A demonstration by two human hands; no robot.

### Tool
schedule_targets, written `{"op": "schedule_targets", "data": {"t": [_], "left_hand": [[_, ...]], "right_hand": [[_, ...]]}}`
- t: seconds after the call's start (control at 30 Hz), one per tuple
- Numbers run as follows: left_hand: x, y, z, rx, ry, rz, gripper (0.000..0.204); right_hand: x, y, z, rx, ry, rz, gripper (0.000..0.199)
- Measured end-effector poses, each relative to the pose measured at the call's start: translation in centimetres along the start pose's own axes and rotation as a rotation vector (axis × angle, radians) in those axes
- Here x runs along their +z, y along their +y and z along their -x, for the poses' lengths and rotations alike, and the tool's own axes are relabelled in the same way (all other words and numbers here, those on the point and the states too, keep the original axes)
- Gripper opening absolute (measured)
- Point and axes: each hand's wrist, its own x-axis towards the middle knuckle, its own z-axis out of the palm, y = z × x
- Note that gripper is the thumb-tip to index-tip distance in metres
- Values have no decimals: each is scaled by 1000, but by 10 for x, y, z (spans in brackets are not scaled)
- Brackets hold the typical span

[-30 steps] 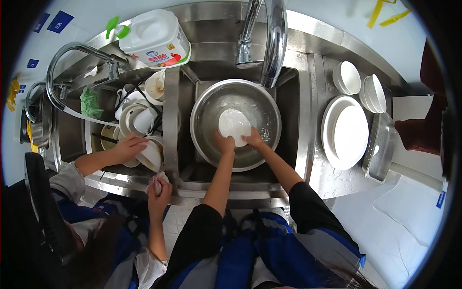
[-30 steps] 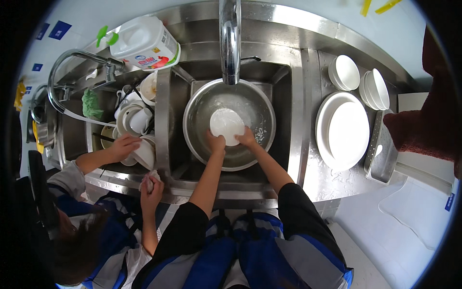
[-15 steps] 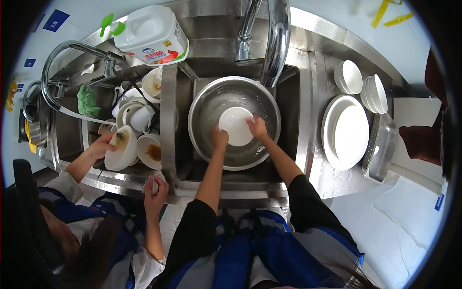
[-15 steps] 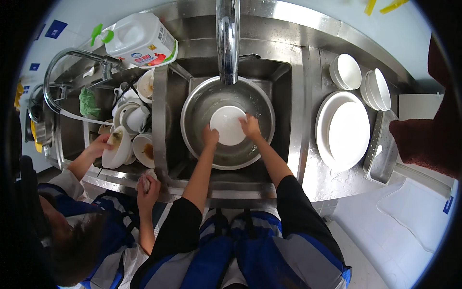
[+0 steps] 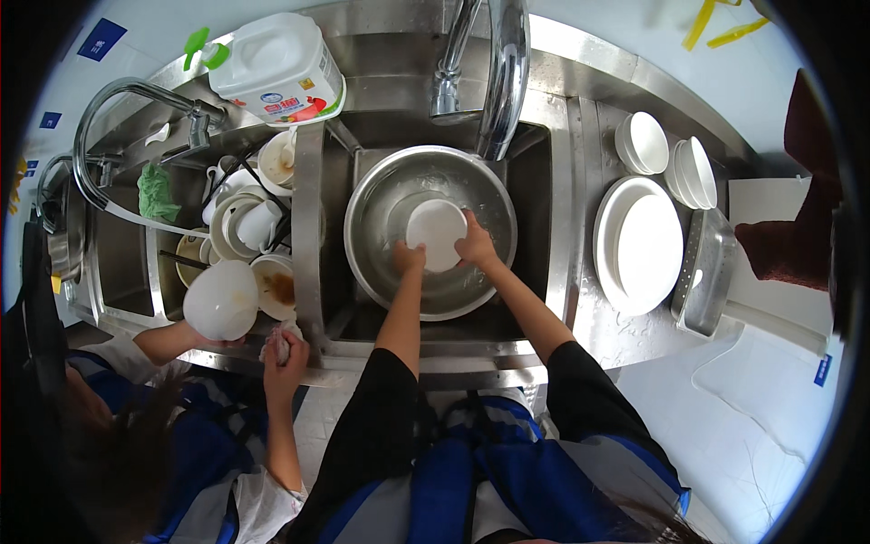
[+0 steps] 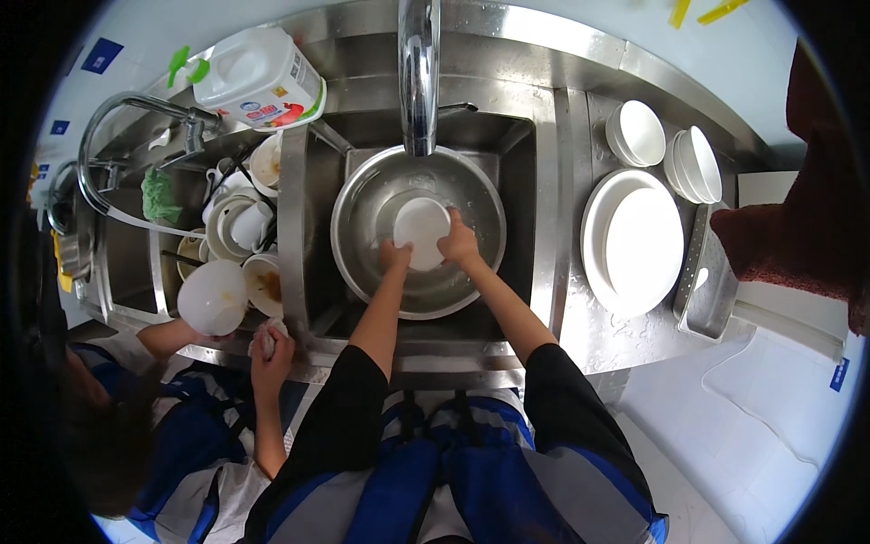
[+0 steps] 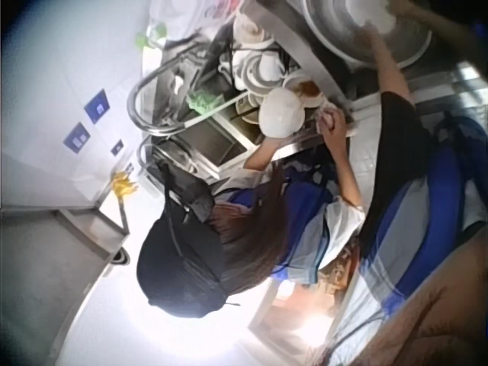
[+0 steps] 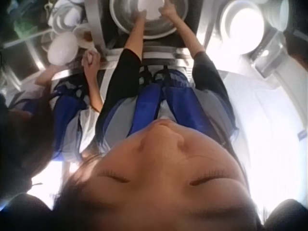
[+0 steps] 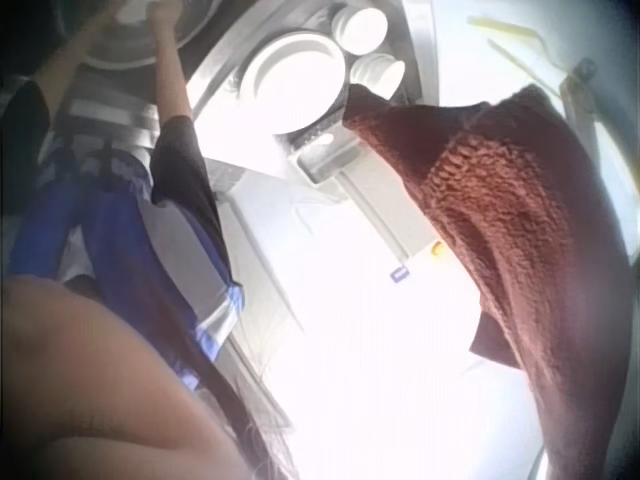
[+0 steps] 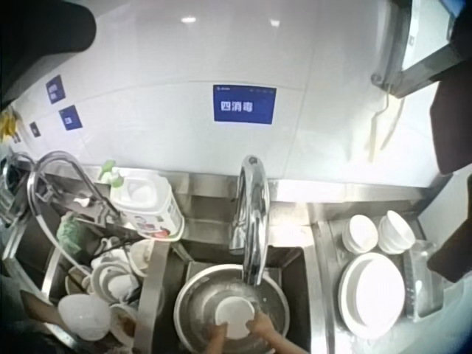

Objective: Washing bowls and plates at a commercial triple-basin sink in a hotel kitchen.

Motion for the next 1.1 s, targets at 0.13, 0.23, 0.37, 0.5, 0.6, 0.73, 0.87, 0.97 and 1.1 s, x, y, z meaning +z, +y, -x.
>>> {"op": "schedule_targets", "data": {"t": [0.13,0.23,0.37,0.5,0.6,0.73,0.87,0.97,1.1], "left_hand": [[2,1,-10,19,-245,114,29],[-3,13,-9,2,-426,494,28],[-21,33,3,-37,-487,894,32],[-60,54,22,184,-425,929,34],[-90,67,45,158,-333,819,34],[-116,78,69,217,-421,958,54],[-114,73,81,249,-377,925,65],[-113,65,80,214,-294,796,71],[-129,64,77,152,-358,638,72]], "right_hand": [[5,-16,15,-282,159,501,76],[5,-13,26,-609,381,779,84],[-23,-9,41,-936,335,810,85],[-49,-13,57,-1083,285,581,80],[-47,-15,58,-1132,382,233,66],[-33,-9,42,-677,301,-261,39],[-21,1,29,-306,6,-647,36],[-18,2,30,-188,-52,-195,37],[-12,-15,32,-411,275,217,50]]}}
